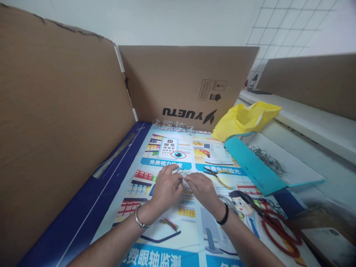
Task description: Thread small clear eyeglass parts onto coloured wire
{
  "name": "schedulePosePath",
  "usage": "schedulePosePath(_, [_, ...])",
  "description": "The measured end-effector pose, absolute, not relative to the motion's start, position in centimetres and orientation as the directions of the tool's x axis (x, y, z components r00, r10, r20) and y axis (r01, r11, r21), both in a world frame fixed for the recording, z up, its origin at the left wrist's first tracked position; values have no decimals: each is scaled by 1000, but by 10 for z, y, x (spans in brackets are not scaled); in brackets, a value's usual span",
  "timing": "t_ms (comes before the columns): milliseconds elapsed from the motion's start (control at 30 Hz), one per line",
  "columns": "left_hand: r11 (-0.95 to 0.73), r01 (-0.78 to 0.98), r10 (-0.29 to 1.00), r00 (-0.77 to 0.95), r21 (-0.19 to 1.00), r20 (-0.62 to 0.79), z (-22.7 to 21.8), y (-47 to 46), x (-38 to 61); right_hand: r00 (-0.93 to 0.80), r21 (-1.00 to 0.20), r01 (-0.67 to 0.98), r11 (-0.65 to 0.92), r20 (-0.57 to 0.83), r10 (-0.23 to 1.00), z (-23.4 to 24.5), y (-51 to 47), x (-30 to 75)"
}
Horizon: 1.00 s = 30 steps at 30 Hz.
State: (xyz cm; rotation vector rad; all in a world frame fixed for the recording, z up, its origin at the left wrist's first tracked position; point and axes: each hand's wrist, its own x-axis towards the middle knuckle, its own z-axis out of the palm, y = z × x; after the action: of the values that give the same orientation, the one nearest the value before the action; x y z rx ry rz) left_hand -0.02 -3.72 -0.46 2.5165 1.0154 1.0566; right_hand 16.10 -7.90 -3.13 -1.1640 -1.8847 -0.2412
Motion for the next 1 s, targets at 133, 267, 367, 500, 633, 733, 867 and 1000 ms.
schedulePosePath(133, [-740, 548, 667, 520, 390, 534, -4, -40, 0, -147, -319, 782, 535, 740, 657, -32, -78, 162])
schedulePosePath(267, [-745, 506, 666, 526, 435, 529, -4, -41, -1, -114, -383, 757, 530, 722, 683, -32, -78, 163])
schedulePosePath(367, [-718, 507, 696, 519, 477, 496, -5, -41, 0, -93, -443, 734, 515, 686, 722, -32, -78, 162])
schedulePosePath(500, [-682, 548, 731, 523, 484, 438, -6, -41, 2, -67, -492, 713, 499, 661, 747, -30, -77, 160])
schedulePosePath(633, [-659, 512, 748, 526, 552, 406, -10, -40, 2, -24, -566, 681, 466, 618, 786, -28, -77, 159])
schedulePosePath(733, [-647, 461, 754, 504, 608, 421, -14, -39, 3, -9, -591, 665, 457, 605, 796, -26, -78, 158])
schedulePosePath(867, [-663, 424, 740, 496, 617, 454, -17, -38, 3, -12, -588, 678, 440, 590, 807, -26, -79, 158])
schedulePosePath(1000, [-675, 422, 729, 510, 605, 457, -17, -38, 3, -9, -574, 700, 425, 588, 809, -27, -79, 158])
